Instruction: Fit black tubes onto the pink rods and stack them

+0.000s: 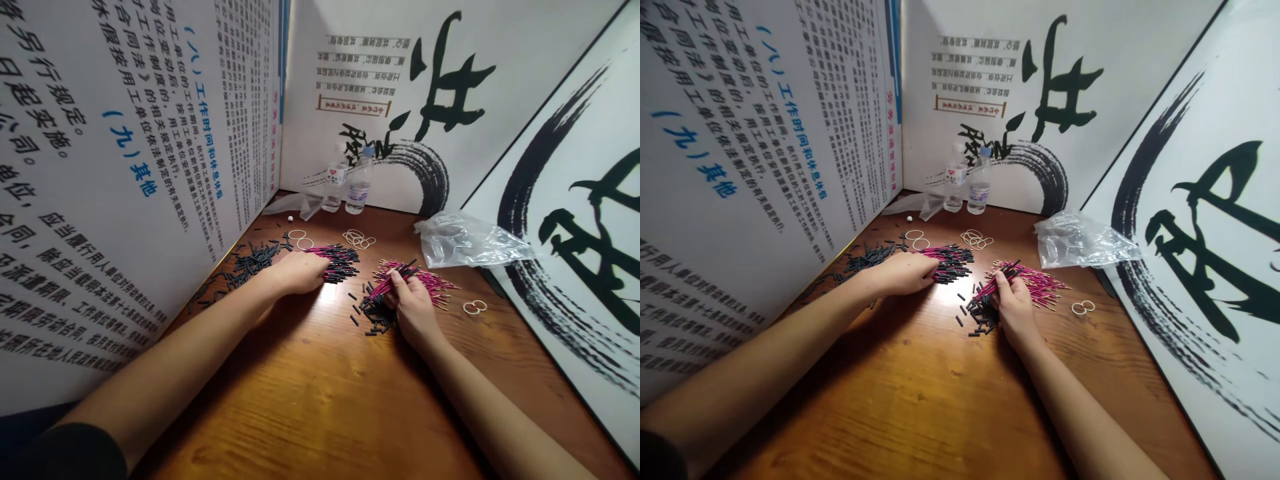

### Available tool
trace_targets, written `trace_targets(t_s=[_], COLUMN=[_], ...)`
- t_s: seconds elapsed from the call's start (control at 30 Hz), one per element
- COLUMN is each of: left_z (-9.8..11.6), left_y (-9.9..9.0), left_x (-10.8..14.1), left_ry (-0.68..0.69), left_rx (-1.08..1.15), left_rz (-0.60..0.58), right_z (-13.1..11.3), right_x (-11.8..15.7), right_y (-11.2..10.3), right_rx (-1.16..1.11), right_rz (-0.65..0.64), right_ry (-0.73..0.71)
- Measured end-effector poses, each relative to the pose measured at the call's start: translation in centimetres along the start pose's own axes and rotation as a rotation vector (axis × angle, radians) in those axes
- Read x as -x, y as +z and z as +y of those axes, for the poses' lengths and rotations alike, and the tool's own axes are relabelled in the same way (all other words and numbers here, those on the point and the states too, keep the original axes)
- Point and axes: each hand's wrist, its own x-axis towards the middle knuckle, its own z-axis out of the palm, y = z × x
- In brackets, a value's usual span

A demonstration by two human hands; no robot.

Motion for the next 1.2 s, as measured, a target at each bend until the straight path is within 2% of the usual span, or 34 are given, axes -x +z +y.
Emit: trace_targets(t_s=[0.1, 0.2, 0.37, 0.5, 0.7, 0.9, 1.2], left_z=[0.4, 2.0, 6.2, 8.1, 8.1, 7.8, 7.8], left_y=[-0.3, 0.0, 2.1, 3.6, 4.4, 4.7, 5.7], left_x=[0.1, 0.1, -0.8, -2.1, -2.9, -2.9, -3.3], left_ry=[0.004, 0.072, 0.139, 0.116, 0.108, 0.201, 0.261], left_rx=[0.056, 0.234, 0.588, 0.699, 0.738, 0.638, 0.896], left_rz=[-0.006, 0.112, 0.330, 0.371, 0.415, 0.397, 0.356], right_z=[-0.1, 0.0, 0.5, 0.8, 0.5, 0.3, 0.6], right_x=[0.0, 0.0, -0.2, -0.4, -0.2, 0.0, -0.2], right_y=[0.1, 0.1, -0.3, -0.7, -0.3, -0.5, -0.5], right_rx=[0.009, 0.006, -0.003, 0.032, 0.002, 0.007, -0.013], right_rz=[0.003, 0.002, -0.015, 0.019, -0.001, -0.056, -0.104], right_ry=[0.005, -0.009, -0.009, -0.028, -0.027, -0.016, -0.019])
